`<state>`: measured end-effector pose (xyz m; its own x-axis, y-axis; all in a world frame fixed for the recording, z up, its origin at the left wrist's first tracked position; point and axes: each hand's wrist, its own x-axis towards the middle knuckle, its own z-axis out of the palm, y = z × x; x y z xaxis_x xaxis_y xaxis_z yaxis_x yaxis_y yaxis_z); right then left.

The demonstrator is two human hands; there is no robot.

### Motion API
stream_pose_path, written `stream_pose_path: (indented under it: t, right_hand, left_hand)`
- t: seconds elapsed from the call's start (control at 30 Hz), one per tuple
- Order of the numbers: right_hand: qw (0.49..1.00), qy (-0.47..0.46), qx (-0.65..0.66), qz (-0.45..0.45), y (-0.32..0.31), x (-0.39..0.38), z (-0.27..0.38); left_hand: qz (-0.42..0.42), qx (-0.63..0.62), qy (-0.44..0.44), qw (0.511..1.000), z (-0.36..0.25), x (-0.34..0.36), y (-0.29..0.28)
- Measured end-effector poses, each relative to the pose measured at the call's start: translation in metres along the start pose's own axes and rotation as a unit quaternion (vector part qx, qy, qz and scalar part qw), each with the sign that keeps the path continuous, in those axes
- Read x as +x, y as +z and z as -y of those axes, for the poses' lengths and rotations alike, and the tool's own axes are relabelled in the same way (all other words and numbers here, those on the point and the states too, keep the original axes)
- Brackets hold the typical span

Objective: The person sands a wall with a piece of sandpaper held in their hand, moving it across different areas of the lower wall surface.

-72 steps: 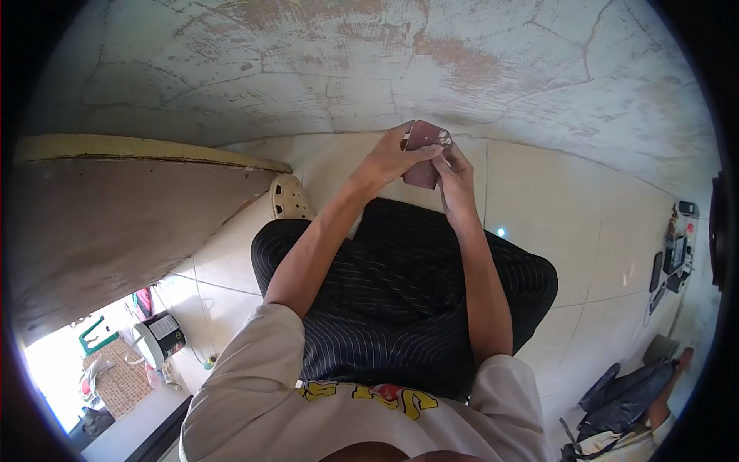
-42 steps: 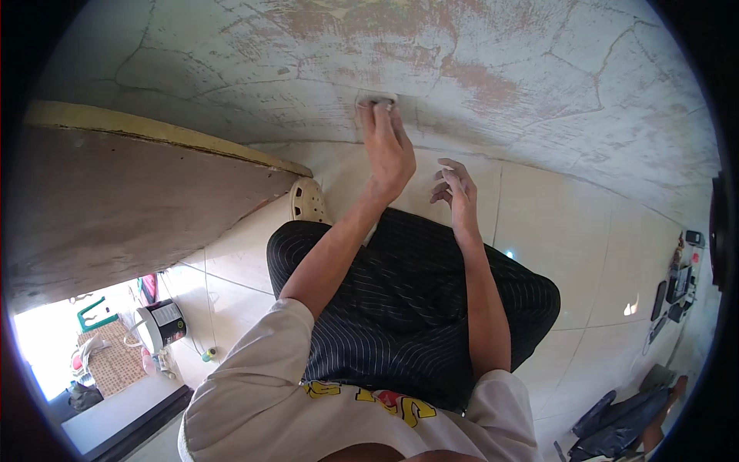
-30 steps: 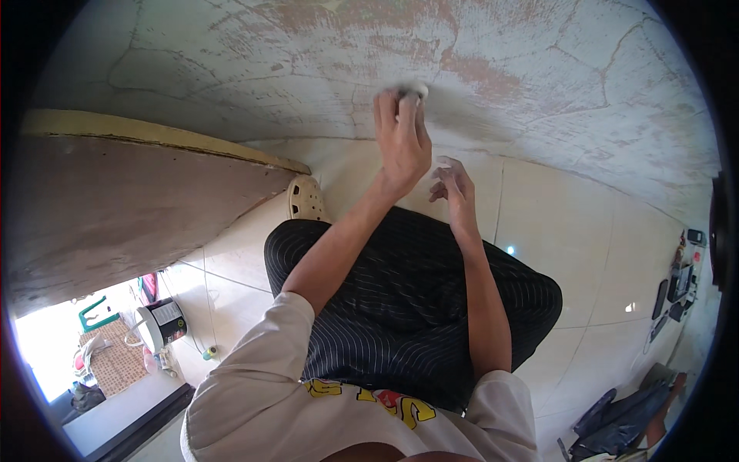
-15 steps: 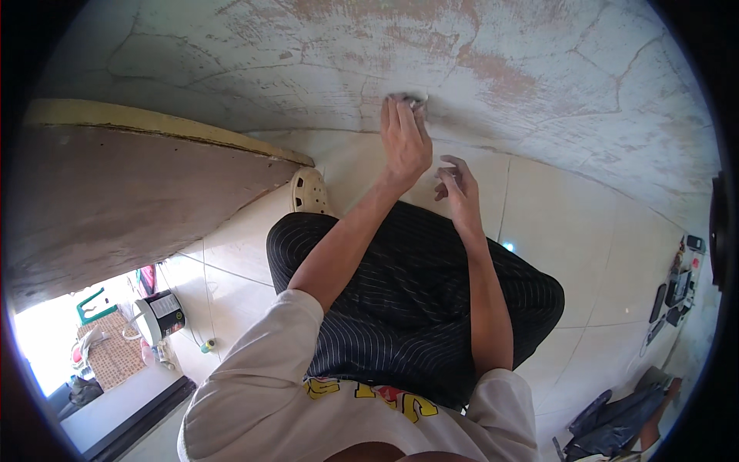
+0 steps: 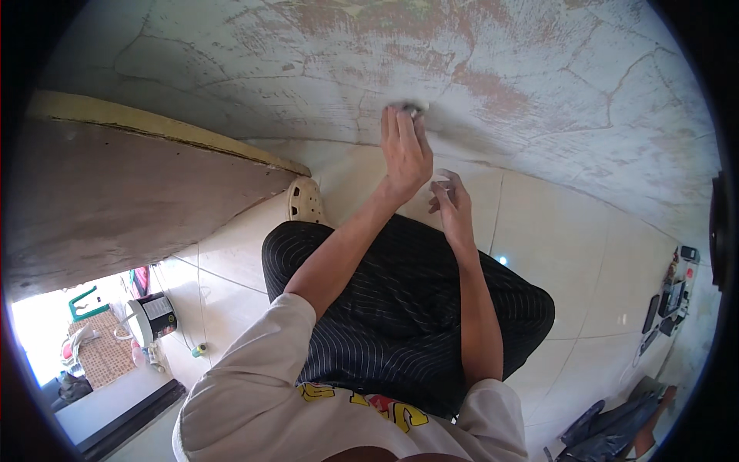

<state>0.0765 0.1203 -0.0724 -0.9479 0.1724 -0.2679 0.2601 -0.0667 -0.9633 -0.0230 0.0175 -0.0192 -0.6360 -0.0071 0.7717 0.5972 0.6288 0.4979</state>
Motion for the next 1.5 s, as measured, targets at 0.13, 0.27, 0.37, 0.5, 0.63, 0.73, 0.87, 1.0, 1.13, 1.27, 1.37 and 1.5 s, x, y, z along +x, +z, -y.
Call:
stream_pose_path:
  t: [0.13,0.27,0.37,0.5,0.63,0.73,0.87,1.0,1.13,1.27,1.37,1.5]
  right_hand:
    - [1.000,-0.005,-0.007,0.008,0.004,0.000,0.005]
    - [0.999,0.000,-0.033,0.002,-0.003,0.000,0.000]
    - [0.998,-0.005,-0.057,0.007,0.003,-0.001,0.011]
    - [0.998,-0.016,-0.052,0.016,0.005,0.000,0.004]
    - [0.998,-0.009,-0.060,0.014,0.002,-0.001,0.004]
    - [0.998,-0.011,-0.061,0.017,0.002,-0.002,0.006]
    - [0.997,-0.008,-0.069,0.038,0.006,-0.002,0.005]
    - [0.993,-0.016,-0.115,0.037,0.000,-0.003,0.001]
    - [0.988,-0.020,-0.138,0.059,0.006,-0.005,0.006]
    - [0.987,0.018,-0.152,0.040,0.001,-0.004,0.005]
    - [0.985,-0.024,-0.165,0.038,-0.003,-0.003,0.002]
    - [0.985,0.008,-0.163,0.056,0.005,-0.006,0.012]
  left_hand:
    - [0.022,0.014,0.066,0.997,0.019,0.001,-0.006]
    - [0.009,-0.028,0.006,1.000,0.006,0.001,0.003]
    - [0.003,-0.028,0.008,1.000,0.011,0.004,-0.002]
    - [0.030,-0.017,0.012,0.999,0.020,-0.014,0.001]
    - [0.015,-0.049,-0.008,0.999,0.004,-0.004,0.003]
    - [0.018,-0.042,0.014,0.999,0.012,-0.002,-0.003]
    - [0.012,0.016,0.000,1.000,0.022,-0.020,0.003]
    - [-0.007,-0.049,0.005,0.999,-0.002,0.005,0.001]
    - [0.005,0.016,0.011,1.000,0.015,-0.010,0.001]
    - [0.005,0.008,-0.020,1.000,0.004,-0.005,0.005]
    - [-0.002,-0.002,-0.016,1.000,-0.005,0.008,0.003]
    - [-0.010,0.019,-0.013,1.000,0.010,-0.010,0.001]
